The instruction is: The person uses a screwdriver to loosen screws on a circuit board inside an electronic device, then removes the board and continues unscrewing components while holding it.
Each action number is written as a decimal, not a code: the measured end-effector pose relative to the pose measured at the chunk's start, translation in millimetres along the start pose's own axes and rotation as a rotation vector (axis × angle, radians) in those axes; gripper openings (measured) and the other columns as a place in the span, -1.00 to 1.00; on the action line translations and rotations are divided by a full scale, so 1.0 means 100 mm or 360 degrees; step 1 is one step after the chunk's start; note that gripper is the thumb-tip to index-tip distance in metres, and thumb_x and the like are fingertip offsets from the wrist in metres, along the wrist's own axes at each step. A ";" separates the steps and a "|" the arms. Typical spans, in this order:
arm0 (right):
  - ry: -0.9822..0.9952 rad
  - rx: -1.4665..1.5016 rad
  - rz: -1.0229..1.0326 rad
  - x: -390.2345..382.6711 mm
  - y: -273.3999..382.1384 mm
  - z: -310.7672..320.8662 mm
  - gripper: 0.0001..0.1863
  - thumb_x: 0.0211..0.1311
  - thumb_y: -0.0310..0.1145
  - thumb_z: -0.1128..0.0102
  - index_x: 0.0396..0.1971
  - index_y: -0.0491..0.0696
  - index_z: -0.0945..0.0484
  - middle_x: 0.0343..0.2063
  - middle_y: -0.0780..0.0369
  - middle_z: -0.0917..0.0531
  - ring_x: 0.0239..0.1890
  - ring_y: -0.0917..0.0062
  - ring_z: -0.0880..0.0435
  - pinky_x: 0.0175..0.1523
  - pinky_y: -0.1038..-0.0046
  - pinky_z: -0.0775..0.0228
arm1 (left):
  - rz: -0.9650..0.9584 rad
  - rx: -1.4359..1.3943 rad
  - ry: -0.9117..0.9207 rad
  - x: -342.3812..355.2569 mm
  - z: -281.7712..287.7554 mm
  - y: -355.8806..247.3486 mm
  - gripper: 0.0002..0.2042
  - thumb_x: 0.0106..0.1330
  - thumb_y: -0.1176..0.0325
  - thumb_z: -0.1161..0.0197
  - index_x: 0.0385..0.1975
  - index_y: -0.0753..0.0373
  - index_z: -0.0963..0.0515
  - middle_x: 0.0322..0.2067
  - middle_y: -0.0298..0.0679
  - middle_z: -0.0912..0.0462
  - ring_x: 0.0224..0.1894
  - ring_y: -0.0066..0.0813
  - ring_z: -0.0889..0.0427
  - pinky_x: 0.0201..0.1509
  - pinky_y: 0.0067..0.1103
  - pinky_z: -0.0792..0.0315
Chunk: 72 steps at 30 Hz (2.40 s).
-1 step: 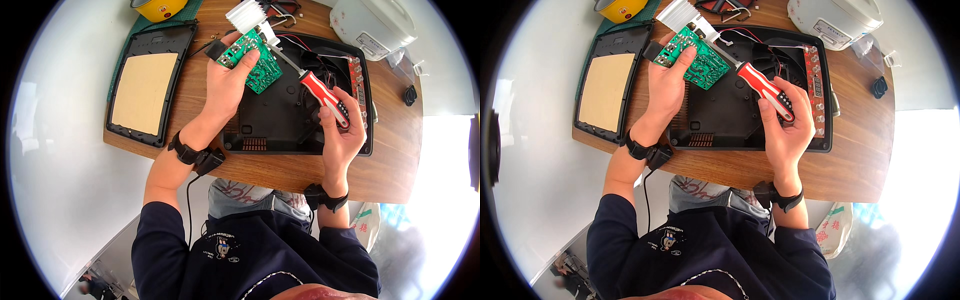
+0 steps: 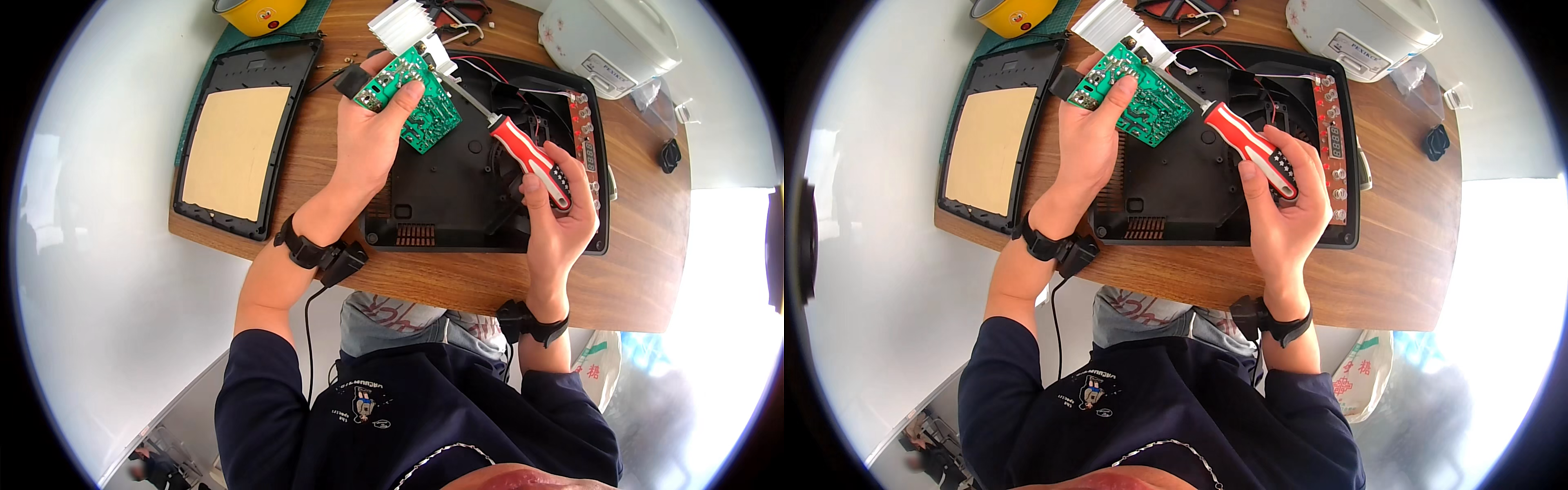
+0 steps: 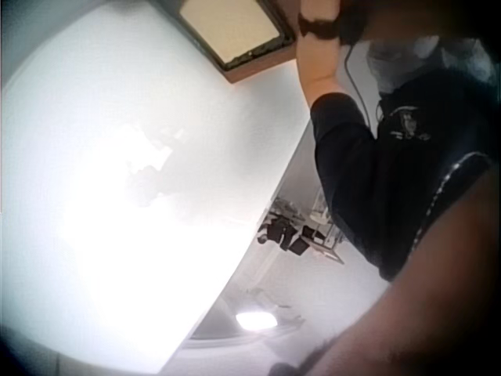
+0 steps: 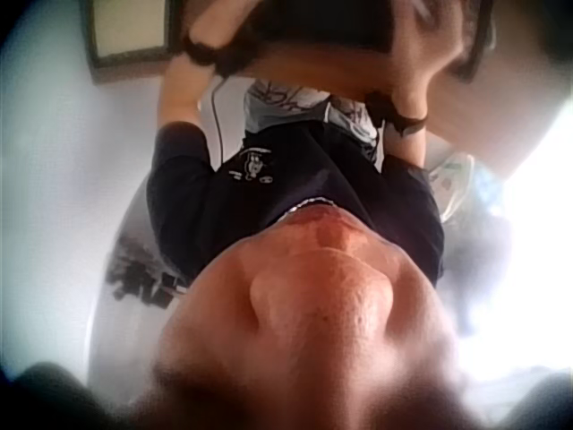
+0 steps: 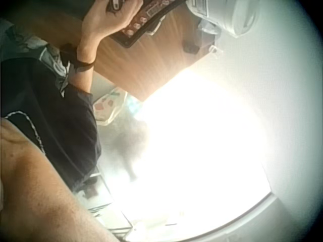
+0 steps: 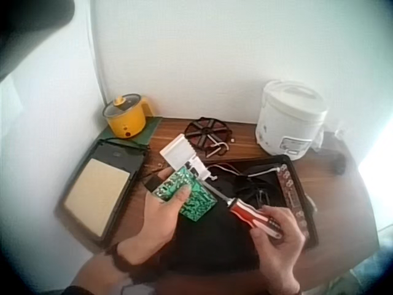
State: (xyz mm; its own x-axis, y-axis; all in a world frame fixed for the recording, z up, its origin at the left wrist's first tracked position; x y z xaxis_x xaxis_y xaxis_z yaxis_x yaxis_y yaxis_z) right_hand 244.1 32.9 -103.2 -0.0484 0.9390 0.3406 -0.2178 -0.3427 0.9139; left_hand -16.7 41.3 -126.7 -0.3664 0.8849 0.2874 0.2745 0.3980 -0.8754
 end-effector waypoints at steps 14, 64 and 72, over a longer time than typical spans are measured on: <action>-0.0036 0.0081 -0.0104 -0.01 -0.05 0.03 -0.63 0.29 -0.47 -0.44 0.08 -0.21 -0.64 -0.08 0.24 -0.70 -0.09 0.63 -0.64 0.05 0.58 -0.48 | 0.0061 -0.0044 -0.0021 0.01 0.02 0.03 -0.61 0.44 0.45 -0.34 0.21 0.38 -0.47 -0.08 -0.28 -0.70 -0.08 -0.63 -0.66 0.04 -0.59 -0.56; 0.0001 0.0324 -0.0205 0.01 -0.14 0.01 -0.63 0.32 -0.43 -0.41 0.08 -0.21 -0.64 -0.14 0.28 -0.71 -0.28 0.73 -0.65 -0.17 0.68 -0.51 | -0.0775 0.1407 0.0009 -0.09 -0.11 -0.44 -0.67 0.39 0.33 -0.43 0.12 0.18 -0.66 0.25 -0.14 -0.43 0.28 -0.31 -0.45 0.35 -0.42 -0.36; 0.0062 0.0383 -0.0180 0.00 -0.10 -0.01 -0.63 0.33 -0.40 -0.42 0.07 -0.22 -0.64 -0.14 0.26 -0.73 -0.29 0.71 -0.64 -0.16 0.66 -0.51 | -0.0753 0.1380 -0.0009 -0.08 -0.10 -0.43 -0.80 0.41 0.40 -0.39 -0.02 0.19 -0.71 0.16 -0.16 -0.52 0.21 -0.31 -0.53 0.29 -0.42 -0.42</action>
State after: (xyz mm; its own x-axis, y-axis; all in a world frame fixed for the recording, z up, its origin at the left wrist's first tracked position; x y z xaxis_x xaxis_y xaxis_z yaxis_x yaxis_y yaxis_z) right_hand 245.3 35.9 -112.6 -0.0754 0.9706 0.2286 0.0139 -0.2282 0.9735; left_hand -16.2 19.6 -87.7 -0.2750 0.6785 0.6812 -0.6473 0.3933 -0.6530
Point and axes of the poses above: each hand's wrist, its own x-axis towards the middle knuckle, its own z-axis out of the back of the hand, y = z × x, the point moved 9 cm from there along x, towards the middle knuckle
